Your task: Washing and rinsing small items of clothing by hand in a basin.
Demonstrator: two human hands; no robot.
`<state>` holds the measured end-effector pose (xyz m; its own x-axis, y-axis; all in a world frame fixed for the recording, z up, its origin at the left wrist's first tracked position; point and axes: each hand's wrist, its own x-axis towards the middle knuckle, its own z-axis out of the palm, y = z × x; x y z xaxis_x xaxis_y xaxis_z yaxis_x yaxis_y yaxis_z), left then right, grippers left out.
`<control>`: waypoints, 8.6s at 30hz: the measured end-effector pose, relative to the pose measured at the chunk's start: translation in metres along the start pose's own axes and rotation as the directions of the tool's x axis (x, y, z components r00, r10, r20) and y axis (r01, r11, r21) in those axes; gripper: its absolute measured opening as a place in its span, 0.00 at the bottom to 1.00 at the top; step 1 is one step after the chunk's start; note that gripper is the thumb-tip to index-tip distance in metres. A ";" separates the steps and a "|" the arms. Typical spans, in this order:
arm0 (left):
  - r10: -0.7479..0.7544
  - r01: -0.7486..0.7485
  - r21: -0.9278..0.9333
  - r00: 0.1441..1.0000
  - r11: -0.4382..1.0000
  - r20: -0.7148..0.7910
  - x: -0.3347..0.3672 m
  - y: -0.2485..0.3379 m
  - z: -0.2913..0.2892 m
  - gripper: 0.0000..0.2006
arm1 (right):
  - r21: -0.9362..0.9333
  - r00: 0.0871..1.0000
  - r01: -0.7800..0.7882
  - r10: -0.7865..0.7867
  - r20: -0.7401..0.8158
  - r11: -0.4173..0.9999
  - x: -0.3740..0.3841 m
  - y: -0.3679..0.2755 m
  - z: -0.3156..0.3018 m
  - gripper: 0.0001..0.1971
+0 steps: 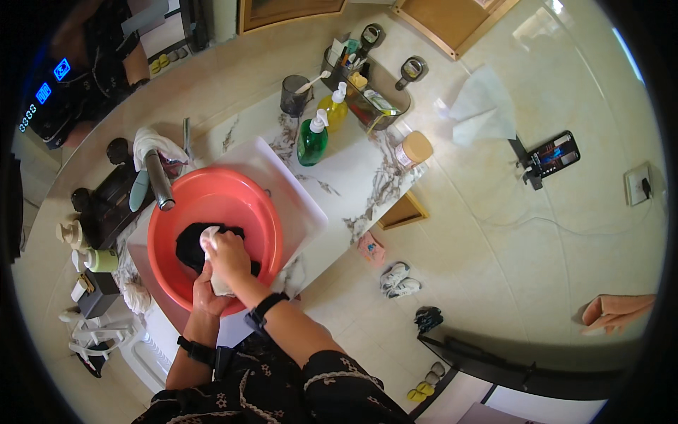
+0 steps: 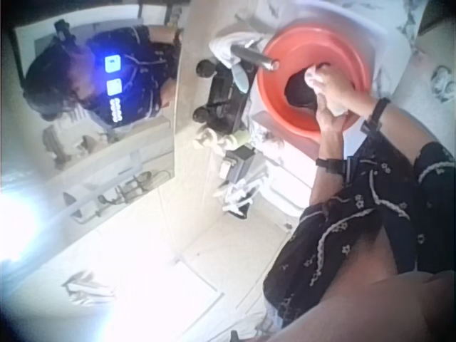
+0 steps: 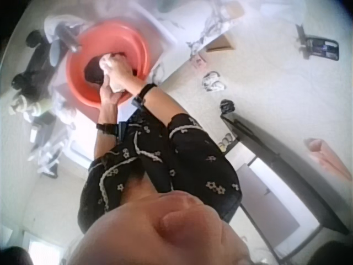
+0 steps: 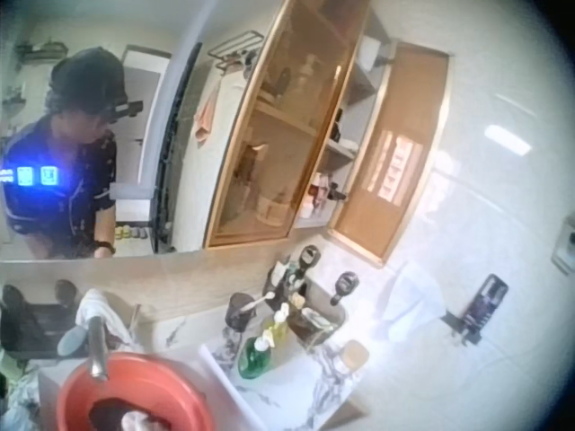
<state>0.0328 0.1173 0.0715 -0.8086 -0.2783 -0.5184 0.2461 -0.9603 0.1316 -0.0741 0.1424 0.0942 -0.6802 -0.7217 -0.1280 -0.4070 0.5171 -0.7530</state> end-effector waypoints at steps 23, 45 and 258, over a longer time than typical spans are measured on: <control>-0.031 0.025 0.090 0.997 0.996 0.068 -0.002 0.010 0.020 0.27 | 0.572 0.933 -0.194 -0.031 0.359 0.797 -0.013 -0.019 -0.040 0.19; 0.013 0.031 0.241 0.984 0.970 -0.178 0.007 0.013 0.003 0.19 | 0.480 0.911 -0.363 0.411 0.005 0.799 -0.003 0.044 -0.027 0.22; -0.150 0.227 -0.082 0.835 0.971 0.530 -0.003 -0.011 0.057 0.28 | -0.211 0.937 0.347 -0.347 0.038 0.914 -0.008 -0.030 -0.088 0.11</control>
<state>0.0017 0.1277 0.1196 -0.9951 -0.0991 -0.0051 0.0993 -0.9933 -0.0588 -0.1105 0.1731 0.1751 -0.4731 -0.8733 0.1163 -0.7365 0.3196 -0.5962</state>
